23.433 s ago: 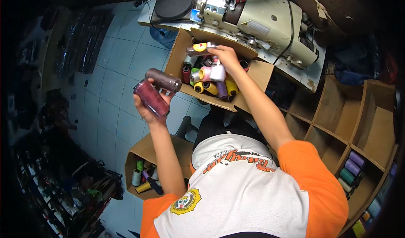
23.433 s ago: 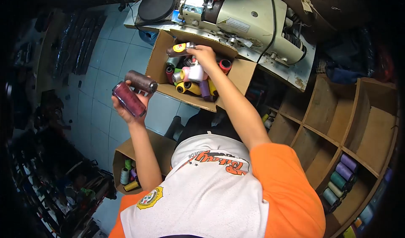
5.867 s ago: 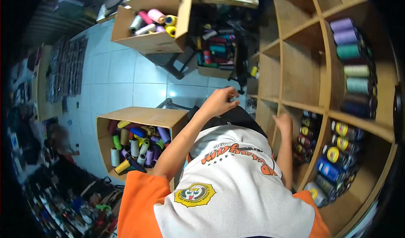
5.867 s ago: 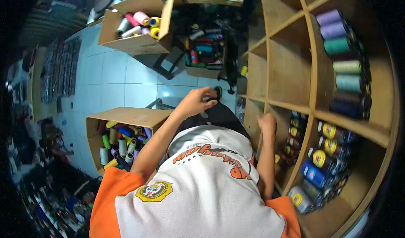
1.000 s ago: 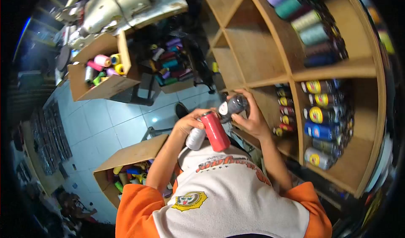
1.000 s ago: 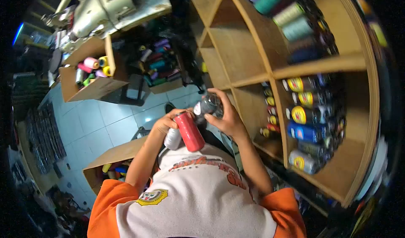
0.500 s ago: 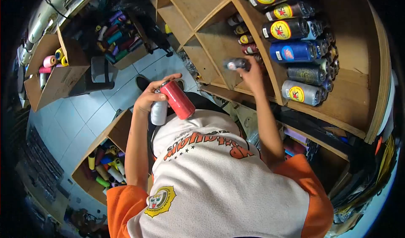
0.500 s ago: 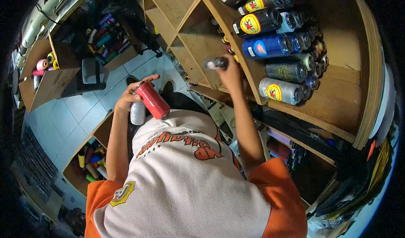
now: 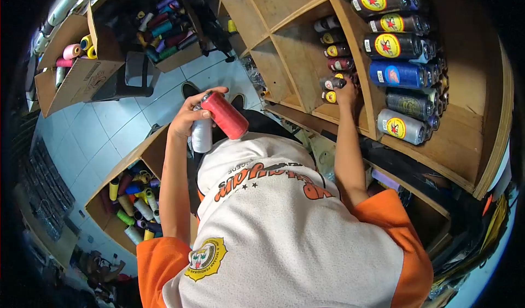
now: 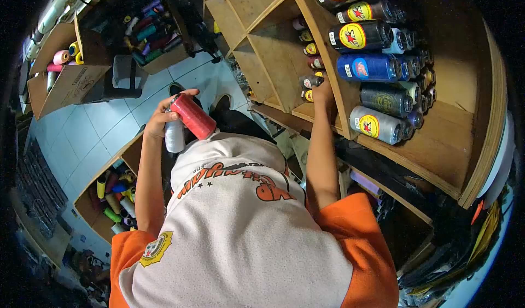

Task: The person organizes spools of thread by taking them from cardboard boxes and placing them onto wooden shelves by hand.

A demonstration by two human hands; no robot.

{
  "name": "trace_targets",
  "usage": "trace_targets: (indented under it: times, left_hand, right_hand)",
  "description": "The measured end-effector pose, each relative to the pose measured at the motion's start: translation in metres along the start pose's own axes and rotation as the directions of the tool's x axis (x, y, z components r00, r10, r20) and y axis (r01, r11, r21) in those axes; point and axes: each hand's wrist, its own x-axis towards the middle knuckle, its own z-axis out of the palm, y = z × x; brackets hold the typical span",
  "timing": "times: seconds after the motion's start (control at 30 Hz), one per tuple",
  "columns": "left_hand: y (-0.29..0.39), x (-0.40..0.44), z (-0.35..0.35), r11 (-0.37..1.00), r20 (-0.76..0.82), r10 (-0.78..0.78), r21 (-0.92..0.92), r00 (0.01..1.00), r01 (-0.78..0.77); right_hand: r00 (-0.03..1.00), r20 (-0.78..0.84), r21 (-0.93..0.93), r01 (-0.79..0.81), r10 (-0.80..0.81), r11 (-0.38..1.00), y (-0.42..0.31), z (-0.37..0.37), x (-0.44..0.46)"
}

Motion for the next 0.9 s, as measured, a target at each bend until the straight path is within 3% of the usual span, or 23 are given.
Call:
trace_targets:
  times: [0.3, 0.5, 0.53, 0.6, 0.63, 0.67, 0.7, 0.73, 0.8, 0.87, 0.9]
  left_hand:
    - [-0.004, 0.004, -0.025, 0.997, -0.106, -0.001, 0.079, 0.994, 0.009]
    - [0.006, 0.017, -0.01, 0.99, -0.122, 0.012, 0.144, 0.992, 0.005]
    - [0.007, 0.02, -0.009, 0.989, -0.114, 0.008, 0.149, 0.993, 0.009]
    - [0.014, 0.028, 0.001, 0.972, -0.198, -0.015, 0.226, 0.98, 0.06]
    - [0.015, 0.031, 0.008, 0.961, -0.243, -0.025, 0.26, 0.97, 0.09]
    - [0.014, 0.035, 0.012, 0.935, -0.263, -0.014, 0.339, 0.965, 0.106]
    - [0.013, 0.041, 0.013, 0.902, -0.284, 0.0, 0.415, 0.959, 0.123]
    - [0.012, 0.046, 0.015, 0.862, -0.304, 0.017, 0.488, 0.953, 0.14]
    - [0.013, 0.053, 0.023, 0.66, -0.297, 0.097, 0.733, 0.95, 0.162]
    - [0.023, 0.055, 0.045, 0.437, -0.286, 0.157, 0.878, 0.945, 0.194]
    - [0.026, 0.054, 0.055, 0.403, -0.25, 0.187, 0.902, 0.95, 0.158]
  right_hand:
    - [0.996, 0.013, 0.064, -0.084, 0.083, 0.994, -0.013, -0.008, -0.011]
    - [0.98, -0.195, 0.014, 0.037, -0.034, 0.999, -0.037, -0.015, -0.034]
    - [0.946, -0.281, 0.037, 0.179, -0.162, 0.983, -0.043, -0.012, -0.038]
    - [0.932, -0.127, 0.199, 0.358, -0.339, 0.912, -0.068, -0.009, -0.05]
    - [0.924, 0.116, 0.493, 0.266, -0.366, 0.828, -0.091, -0.011, -0.065]
    - [0.833, 0.331, 0.718, 0.083, -0.443, 0.692, -0.117, -0.016, -0.084]
    - [0.752, 0.389, 0.759, 0.067, -0.533, 0.648, -0.141, -0.023, -0.103]
    - [0.656, 0.432, 0.796, 0.044, -0.618, 0.603, -0.162, -0.031, -0.118]
    - [0.675, 0.342, 0.846, 0.082, -0.654, 0.527, -0.196, -0.038, -0.136]
    - [0.651, 0.32, 0.764, 0.251, -0.688, 0.594, -0.208, -0.033, -0.134]
    - [0.638, 0.312, 0.711, 0.334, -0.704, 0.619, -0.21, -0.032, -0.13]
